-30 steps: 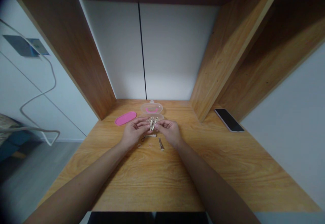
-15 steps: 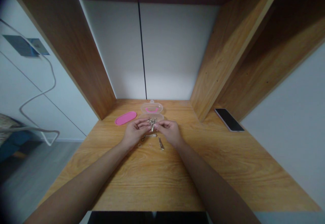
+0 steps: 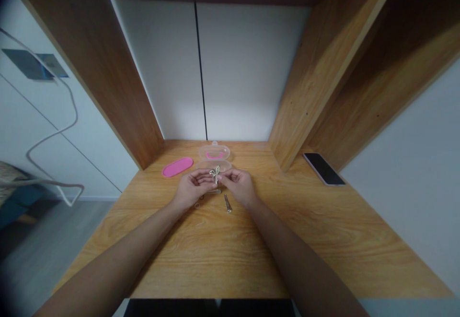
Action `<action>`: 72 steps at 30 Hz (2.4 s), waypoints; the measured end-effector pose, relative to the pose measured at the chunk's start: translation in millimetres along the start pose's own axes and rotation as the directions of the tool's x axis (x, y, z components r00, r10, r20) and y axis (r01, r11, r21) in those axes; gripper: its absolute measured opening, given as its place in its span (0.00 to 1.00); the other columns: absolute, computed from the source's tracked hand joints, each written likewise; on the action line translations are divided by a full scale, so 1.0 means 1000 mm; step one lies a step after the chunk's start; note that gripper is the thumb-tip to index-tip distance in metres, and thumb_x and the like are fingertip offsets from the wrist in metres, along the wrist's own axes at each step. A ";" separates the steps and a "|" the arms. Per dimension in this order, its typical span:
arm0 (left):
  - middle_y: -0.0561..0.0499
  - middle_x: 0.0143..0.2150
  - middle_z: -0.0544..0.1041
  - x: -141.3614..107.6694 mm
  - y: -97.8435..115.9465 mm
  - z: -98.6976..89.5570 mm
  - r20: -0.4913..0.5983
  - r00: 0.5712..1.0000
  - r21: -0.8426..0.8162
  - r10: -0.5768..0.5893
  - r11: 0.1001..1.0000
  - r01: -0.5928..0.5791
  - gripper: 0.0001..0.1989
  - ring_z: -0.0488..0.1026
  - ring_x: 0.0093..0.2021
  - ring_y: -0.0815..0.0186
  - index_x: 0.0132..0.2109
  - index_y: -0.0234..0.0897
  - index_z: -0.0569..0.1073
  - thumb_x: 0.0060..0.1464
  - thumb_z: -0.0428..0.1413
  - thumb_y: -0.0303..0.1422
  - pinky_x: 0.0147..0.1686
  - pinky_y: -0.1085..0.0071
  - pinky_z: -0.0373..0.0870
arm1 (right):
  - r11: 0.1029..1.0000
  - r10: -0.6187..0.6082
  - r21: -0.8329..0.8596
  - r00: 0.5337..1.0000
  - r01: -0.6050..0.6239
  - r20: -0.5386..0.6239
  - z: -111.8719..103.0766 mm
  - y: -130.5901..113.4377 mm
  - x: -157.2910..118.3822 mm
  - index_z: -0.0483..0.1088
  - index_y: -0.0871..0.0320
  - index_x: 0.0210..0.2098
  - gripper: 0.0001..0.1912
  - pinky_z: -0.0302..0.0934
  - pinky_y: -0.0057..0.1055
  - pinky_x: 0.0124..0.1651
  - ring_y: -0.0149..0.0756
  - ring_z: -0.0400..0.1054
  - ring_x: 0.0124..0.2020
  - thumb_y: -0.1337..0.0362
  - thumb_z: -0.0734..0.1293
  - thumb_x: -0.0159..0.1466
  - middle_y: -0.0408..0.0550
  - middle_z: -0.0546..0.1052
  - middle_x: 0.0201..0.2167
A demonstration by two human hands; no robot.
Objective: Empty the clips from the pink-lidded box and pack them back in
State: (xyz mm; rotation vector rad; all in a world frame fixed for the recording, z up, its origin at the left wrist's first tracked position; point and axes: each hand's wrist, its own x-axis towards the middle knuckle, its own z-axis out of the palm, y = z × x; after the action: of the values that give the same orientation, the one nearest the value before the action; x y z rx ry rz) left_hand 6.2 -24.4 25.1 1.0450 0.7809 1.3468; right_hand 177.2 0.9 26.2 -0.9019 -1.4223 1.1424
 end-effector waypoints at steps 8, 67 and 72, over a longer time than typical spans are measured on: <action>0.44 0.36 0.83 0.000 -0.001 0.000 -0.003 1.000 0.041 0.028 0.999 -0.028 0.27 0.81 0.35 0.63 0.44 0.30 0.78 0.33 0.75 0.30 0.39 0.67 0.81 | 1.000 0.010 -0.007 1.000 -0.010 0.011 0.000 -0.002 -0.001 0.76 0.58 0.27 0.21 0.68 0.31 0.31 0.35 0.73 0.26 0.45 0.77 0.51 0.49 0.80 0.24; 0.41 0.58 0.69 0.014 -0.006 -0.032 0.132 0.894 0.846 0.428 0.422 -0.326 0.08 0.67 0.62 0.54 0.42 0.39 0.70 0.56 0.61 0.31 0.63 0.53 0.65 | 0.722 -0.439 -0.628 0.894 0.292 -0.089 -0.013 0.016 0.013 0.82 0.51 0.44 0.11 0.63 0.37 0.44 0.41 0.69 0.39 0.58 0.70 0.66 0.47 0.77 0.33; 0.42 0.56 0.70 0.014 -0.008 -0.032 0.151 0.887 0.834 0.436 0.426 -0.351 0.09 0.68 0.61 0.54 0.42 0.39 0.70 0.55 0.62 0.30 0.62 0.53 0.65 | 0.642 -0.417 -0.719 0.908 0.266 -0.037 -0.012 0.017 0.014 0.80 0.48 0.48 0.12 0.60 0.39 0.47 0.42 0.67 0.42 0.58 0.68 0.67 0.47 0.76 0.35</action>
State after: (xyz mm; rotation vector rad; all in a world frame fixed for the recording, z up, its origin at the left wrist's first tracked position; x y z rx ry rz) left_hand -18.3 -5.7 8.0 2.0811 1.4025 1.4042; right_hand 185.9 20.7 13.9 -1.1545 -1.7929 0.1653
